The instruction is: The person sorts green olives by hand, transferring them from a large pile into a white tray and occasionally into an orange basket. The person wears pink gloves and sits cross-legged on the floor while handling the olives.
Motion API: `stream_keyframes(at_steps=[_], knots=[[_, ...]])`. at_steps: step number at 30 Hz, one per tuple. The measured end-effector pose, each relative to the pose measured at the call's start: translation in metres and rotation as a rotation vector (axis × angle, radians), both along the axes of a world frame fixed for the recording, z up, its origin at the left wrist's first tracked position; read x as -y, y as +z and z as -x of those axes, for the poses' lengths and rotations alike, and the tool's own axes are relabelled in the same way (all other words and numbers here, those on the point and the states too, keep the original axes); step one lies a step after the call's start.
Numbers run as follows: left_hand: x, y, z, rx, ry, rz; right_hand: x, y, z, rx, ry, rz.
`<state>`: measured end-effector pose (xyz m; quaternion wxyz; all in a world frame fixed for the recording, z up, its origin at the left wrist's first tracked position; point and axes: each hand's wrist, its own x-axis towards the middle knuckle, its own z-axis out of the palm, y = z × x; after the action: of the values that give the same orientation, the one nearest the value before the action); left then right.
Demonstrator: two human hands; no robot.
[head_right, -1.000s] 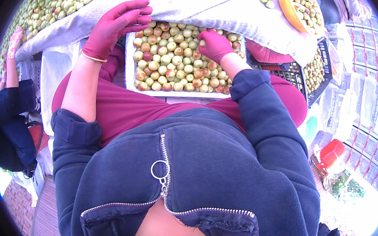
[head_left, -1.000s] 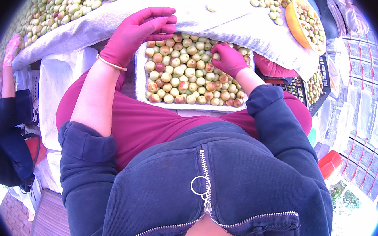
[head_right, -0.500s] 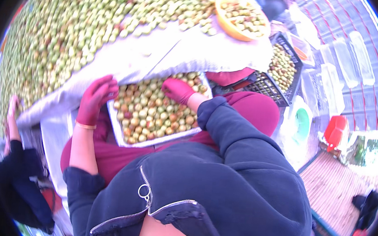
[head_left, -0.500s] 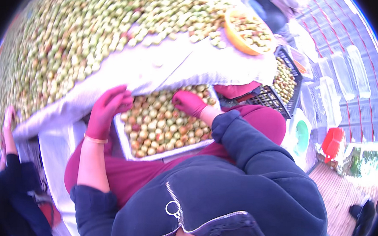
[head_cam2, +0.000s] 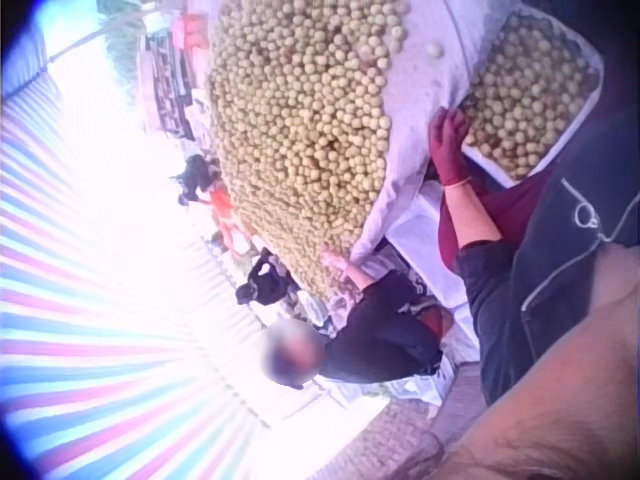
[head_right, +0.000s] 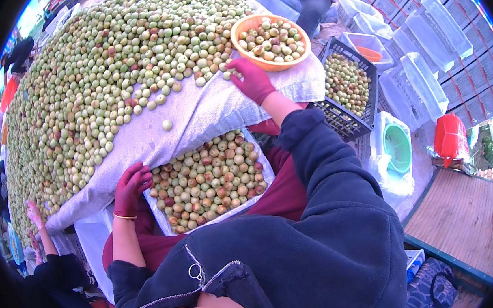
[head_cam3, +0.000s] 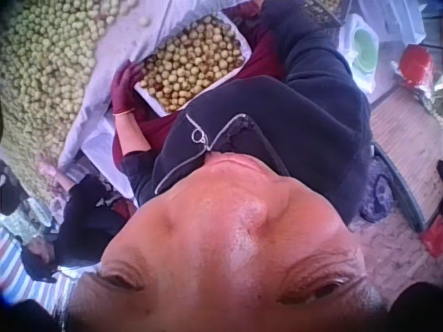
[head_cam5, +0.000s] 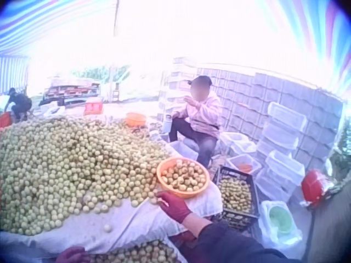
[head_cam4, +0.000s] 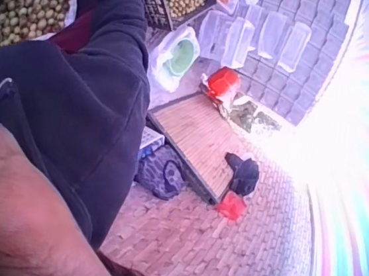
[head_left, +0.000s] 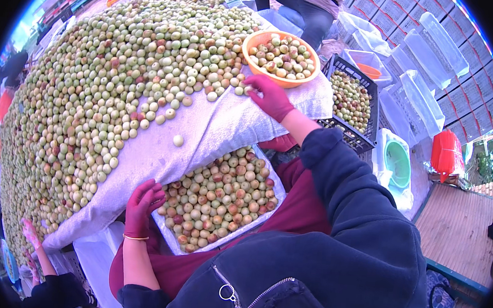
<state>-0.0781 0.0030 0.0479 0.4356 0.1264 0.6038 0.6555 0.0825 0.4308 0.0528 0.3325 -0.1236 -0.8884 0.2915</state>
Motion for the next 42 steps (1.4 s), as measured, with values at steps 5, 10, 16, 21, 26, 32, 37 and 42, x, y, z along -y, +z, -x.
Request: stream_keyframes(at_steps=[5,10,16,21,26,32,37,42], knots=[[-0.015,-0.007,-0.001,0.003,-0.017,0.064,-0.087,0.005,0.008,0.316,-0.395,-0.103],[-0.026,-0.011,0.001,0.020,-0.022,0.100,-0.102,-0.005,0.050,0.632,-0.478,-0.118],[-0.032,-0.011,0.006,0.037,0.000,0.106,-0.123,0.003,0.037,0.610,-0.473,-0.084],[-0.042,-0.013,0.005,0.057,-0.050,0.141,-0.126,0.006,0.042,0.887,-0.375,-0.176],[-0.042,-0.014,0.005,0.082,-0.044,0.127,-0.132,0.017,0.041,0.730,-0.306,0.045],[-0.044,-0.013,0.004,0.091,-0.056,0.136,-0.137,0.011,0.042,0.673,-0.230,0.131],[-0.043,-0.011,0.003,0.089,-0.059,0.124,-0.205,0.026,0.026,0.171,-0.469,0.454],[-0.045,-0.016,0.005,0.112,-0.066,0.132,-0.236,0.017,0.021,0.671,-0.664,0.299]])
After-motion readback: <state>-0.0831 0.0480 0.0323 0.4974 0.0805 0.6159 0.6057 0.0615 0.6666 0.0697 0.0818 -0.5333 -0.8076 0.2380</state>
